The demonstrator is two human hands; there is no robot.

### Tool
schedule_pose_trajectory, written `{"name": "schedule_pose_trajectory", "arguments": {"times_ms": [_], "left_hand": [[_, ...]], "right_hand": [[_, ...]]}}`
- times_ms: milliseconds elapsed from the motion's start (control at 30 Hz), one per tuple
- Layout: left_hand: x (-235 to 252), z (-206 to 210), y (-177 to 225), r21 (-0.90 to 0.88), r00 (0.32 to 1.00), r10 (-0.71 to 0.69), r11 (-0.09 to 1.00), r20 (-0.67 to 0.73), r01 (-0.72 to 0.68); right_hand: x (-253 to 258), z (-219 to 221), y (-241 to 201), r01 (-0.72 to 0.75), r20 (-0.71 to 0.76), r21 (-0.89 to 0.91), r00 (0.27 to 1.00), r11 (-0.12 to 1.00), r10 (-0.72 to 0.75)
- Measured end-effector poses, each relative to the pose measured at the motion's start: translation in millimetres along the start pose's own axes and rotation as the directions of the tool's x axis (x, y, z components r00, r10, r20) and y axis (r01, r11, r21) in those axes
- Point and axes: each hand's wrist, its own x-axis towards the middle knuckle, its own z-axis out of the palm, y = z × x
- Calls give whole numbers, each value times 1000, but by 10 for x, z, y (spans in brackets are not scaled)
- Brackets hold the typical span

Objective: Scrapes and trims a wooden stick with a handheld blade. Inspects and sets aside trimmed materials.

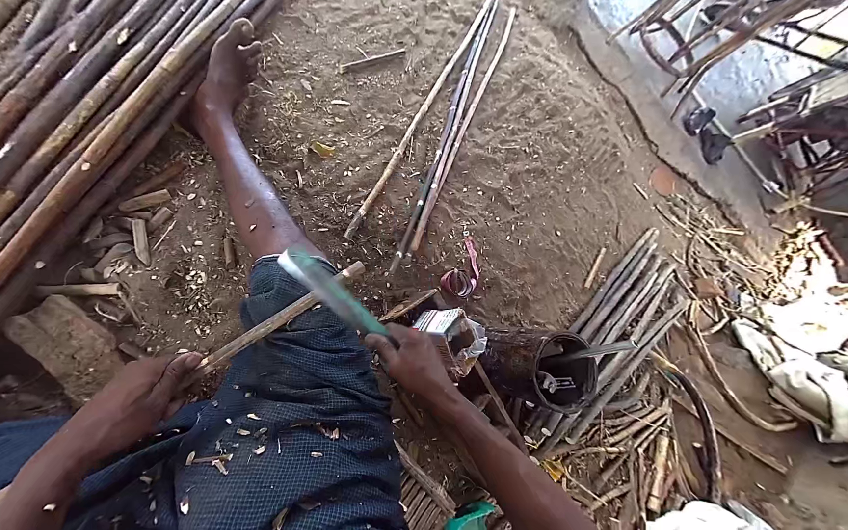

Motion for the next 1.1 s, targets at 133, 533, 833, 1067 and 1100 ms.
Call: {"name": "schedule_pose_trajectory", "arguments": {"times_ms": [133,533,833,1067,1100], "left_hand": [[10,-28,-37,-50,999,-13,999,39,15],[-262,432,51,368,844,196,930,-498,1],[-297,578,23,406,759,289,913,-583,-36],[-277,561,59,399,783,263,917,-564,-21],[-265,534,66,399,793,257,917,-553,-20]], "right_hand": [[79,-72,97,-61,-122,195,989,979,86],[9,-195,-70,-78,-59,76,995,994,83],[64,-299,-124,-109,-25,43,994,993,111],[-22,-129,-100,-6,102,-83,995,997,14],[-36,-120,-128,14,115,-116,993,993,0]]}}
